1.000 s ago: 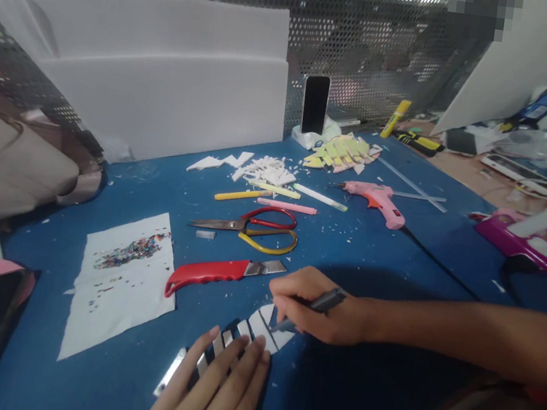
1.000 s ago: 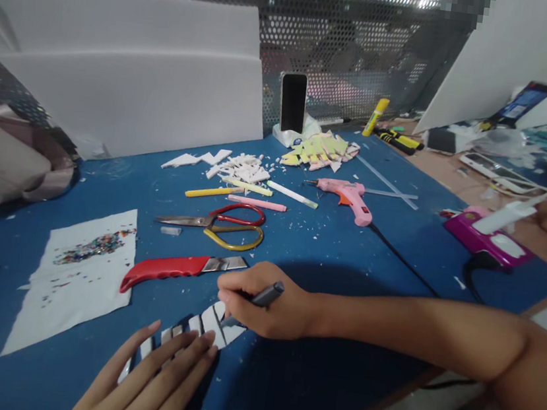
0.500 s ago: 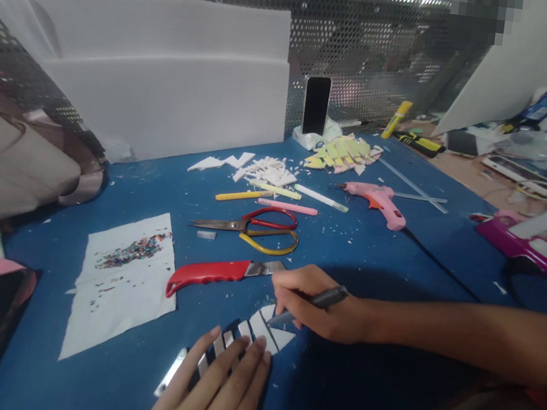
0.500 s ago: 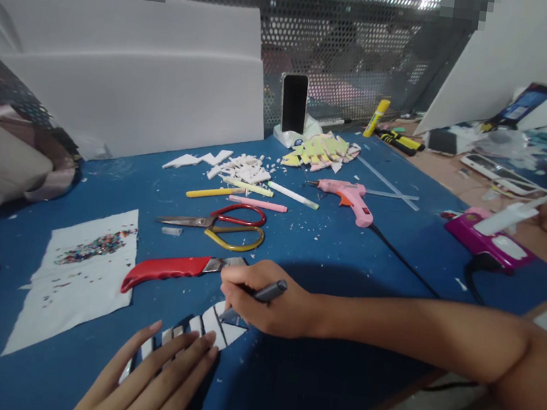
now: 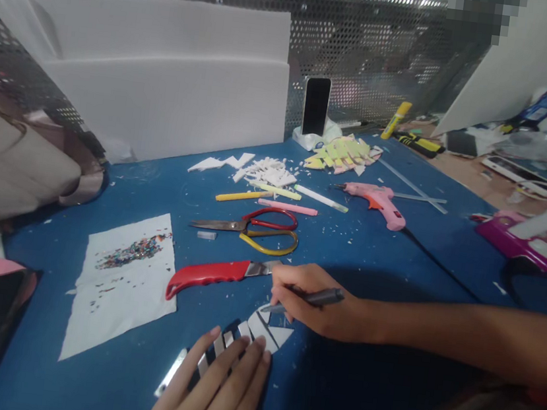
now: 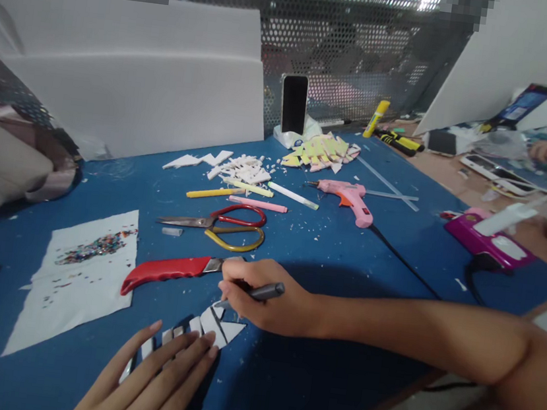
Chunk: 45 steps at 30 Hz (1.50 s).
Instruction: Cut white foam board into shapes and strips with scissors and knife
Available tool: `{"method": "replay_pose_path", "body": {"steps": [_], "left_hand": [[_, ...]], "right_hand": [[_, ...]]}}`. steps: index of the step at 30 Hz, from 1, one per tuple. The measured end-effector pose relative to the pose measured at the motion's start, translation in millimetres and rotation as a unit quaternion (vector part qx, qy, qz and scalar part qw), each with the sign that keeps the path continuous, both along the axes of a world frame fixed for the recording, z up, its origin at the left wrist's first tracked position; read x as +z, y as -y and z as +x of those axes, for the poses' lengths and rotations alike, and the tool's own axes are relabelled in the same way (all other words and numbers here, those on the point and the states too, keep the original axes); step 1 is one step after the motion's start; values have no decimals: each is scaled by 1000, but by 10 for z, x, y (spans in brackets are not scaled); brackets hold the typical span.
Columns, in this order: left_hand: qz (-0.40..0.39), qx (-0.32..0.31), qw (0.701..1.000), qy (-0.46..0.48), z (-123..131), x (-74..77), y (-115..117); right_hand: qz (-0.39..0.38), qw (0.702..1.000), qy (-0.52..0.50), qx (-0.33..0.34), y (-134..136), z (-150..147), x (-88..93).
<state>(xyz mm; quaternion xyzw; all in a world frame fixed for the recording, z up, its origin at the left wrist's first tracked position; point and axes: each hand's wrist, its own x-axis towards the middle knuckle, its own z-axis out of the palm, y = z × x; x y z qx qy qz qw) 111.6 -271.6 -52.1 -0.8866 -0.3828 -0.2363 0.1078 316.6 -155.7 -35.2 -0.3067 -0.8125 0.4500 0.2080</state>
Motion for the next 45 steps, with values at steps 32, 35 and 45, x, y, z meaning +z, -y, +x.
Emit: {"method": "replay_pose_path", "body": {"steps": [32,35,45], "left_hand": [[18,-9,1000,-2,-21,-71,10],[14,-7,1000,-2,-21,-71,11],[15,-7,1000,-7,-25,-75,16]], "right_hand": [[-59,998,-21,31,-24,12,-32],[-67,997,-22,45,-27,13,-29],[-55,998,-17,11,-24,3,-10]]}}
